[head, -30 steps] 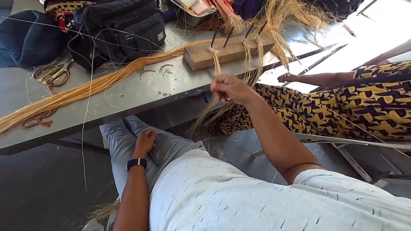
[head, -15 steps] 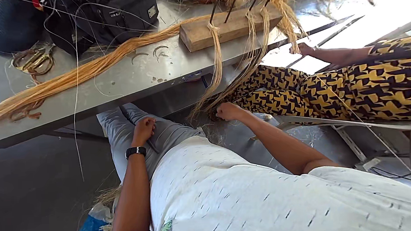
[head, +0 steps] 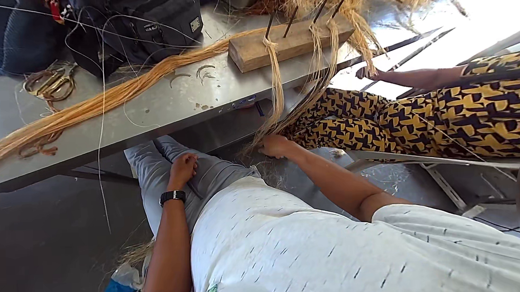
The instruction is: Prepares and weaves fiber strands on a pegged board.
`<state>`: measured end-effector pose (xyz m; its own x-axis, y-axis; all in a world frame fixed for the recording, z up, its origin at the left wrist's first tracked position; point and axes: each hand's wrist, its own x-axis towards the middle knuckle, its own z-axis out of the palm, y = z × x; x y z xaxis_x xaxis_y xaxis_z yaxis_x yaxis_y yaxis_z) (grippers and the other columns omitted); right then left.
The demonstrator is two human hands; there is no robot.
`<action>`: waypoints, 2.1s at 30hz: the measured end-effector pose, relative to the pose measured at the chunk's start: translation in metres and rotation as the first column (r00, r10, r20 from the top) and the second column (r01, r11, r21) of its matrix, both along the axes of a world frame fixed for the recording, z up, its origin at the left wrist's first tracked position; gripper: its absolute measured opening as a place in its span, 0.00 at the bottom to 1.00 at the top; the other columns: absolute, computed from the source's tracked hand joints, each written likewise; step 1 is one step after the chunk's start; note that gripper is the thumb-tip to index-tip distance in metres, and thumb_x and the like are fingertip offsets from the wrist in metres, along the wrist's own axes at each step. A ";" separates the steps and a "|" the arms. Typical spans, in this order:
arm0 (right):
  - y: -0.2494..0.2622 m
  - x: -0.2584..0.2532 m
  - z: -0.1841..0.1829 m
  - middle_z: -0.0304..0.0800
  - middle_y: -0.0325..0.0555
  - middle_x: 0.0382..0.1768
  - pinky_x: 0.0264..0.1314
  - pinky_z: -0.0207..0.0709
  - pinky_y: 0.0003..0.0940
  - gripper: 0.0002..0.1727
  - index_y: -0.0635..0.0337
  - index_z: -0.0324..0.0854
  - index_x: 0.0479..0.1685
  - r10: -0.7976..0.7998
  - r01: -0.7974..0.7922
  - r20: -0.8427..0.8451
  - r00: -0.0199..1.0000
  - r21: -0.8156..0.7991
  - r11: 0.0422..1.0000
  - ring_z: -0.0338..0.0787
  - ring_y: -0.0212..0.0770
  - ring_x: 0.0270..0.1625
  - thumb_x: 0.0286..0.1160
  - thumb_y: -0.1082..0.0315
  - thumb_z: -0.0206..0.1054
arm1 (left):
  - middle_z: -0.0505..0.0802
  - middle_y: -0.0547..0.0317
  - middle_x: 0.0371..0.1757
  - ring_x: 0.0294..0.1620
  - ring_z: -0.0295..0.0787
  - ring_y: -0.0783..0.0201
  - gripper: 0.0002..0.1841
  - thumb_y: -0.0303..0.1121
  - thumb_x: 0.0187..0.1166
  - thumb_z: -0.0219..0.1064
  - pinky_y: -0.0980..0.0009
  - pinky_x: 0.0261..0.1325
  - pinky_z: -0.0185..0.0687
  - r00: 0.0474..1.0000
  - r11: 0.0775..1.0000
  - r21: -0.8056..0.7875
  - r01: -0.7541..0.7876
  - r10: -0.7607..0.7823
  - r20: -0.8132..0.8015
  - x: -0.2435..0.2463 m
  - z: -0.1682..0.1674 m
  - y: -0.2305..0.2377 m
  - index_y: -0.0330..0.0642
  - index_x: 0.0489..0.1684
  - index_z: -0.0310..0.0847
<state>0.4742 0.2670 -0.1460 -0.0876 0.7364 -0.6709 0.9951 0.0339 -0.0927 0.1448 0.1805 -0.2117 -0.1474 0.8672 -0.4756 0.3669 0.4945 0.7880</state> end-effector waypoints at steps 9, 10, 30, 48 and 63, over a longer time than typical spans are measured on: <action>-0.037 0.086 -0.084 0.96 0.52 0.36 0.43 0.88 0.51 0.21 0.51 0.87 0.64 -0.145 0.153 0.063 0.988 -0.604 0.782 0.94 0.51 0.32 0.84 0.48 0.65 | 0.90 0.59 0.33 0.22 0.84 0.70 0.17 0.42 0.93 0.55 0.72 0.29 0.84 1.000 1.000 0.004 0.027 -0.027 -0.015 -0.002 -0.002 0.000 0.41 0.61 0.85; -0.033 0.091 -0.071 0.96 0.51 0.35 0.44 0.88 0.51 0.21 0.54 0.88 0.59 -0.184 0.184 0.062 0.981 -0.599 0.779 0.94 0.50 0.32 0.83 0.49 0.65 | 0.90 0.59 0.33 0.22 0.84 0.70 0.17 0.42 0.93 0.55 0.72 0.29 0.84 0.999 1.000 0.001 0.030 -0.030 -0.014 -0.002 -0.001 0.000 0.41 0.61 0.84; 0.113 0.005 0.147 0.86 0.69 0.56 0.63 0.76 0.70 0.35 0.69 0.86 0.51 -0.089 0.379 -0.430 0.899 0.656 0.653 0.86 0.67 0.62 0.81 0.38 0.63 | 0.90 0.59 0.34 0.23 0.85 0.69 0.17 0.41 0.94 0.54 0.71 0.30 0.85 1.000 1.000 0.010 0.024 -0.024 -0.011 -0.001 0.002 -0.002 0.41 0.62 0.84; 0.077 0.038 0.153 0.76 0.78 0.68 0.65 0.68 0.81 0.29 0.64 0.81 0.68 -0.083 0.339 -0.372 0.924 0.704 0.624 0.77 0.80 0.69 0.80 0.48 0.71 | 0.91 0.52 0.42 0.29 0.88 0.65 0.18 0.42 0.93 0.54 0.66 0.37 0.88 0.997 0.997 0.009 0.075 -0.075 0.016 0.007 0.022 -0.006 0.40 0.66 0.82; 0.079 -0.104 0.135 0.83 0.63 0.68 0.78 0.74 0.57 0.21 0.63 0.87 0.62 0.689 0.063 -0.436 0.580 0.866 0.495 0.81 0.59 0.74 0.82 0.56 0.67 | 0.93 0.46 0.40 0.39 0.91 0.51 0.18 0.42 0.91 0.57 0.44 0.49 0.85 0.864 0.809 0.588 -0.005 0.300 -0.404 -0.083 0.219 0.006 0.39 0.59 0.87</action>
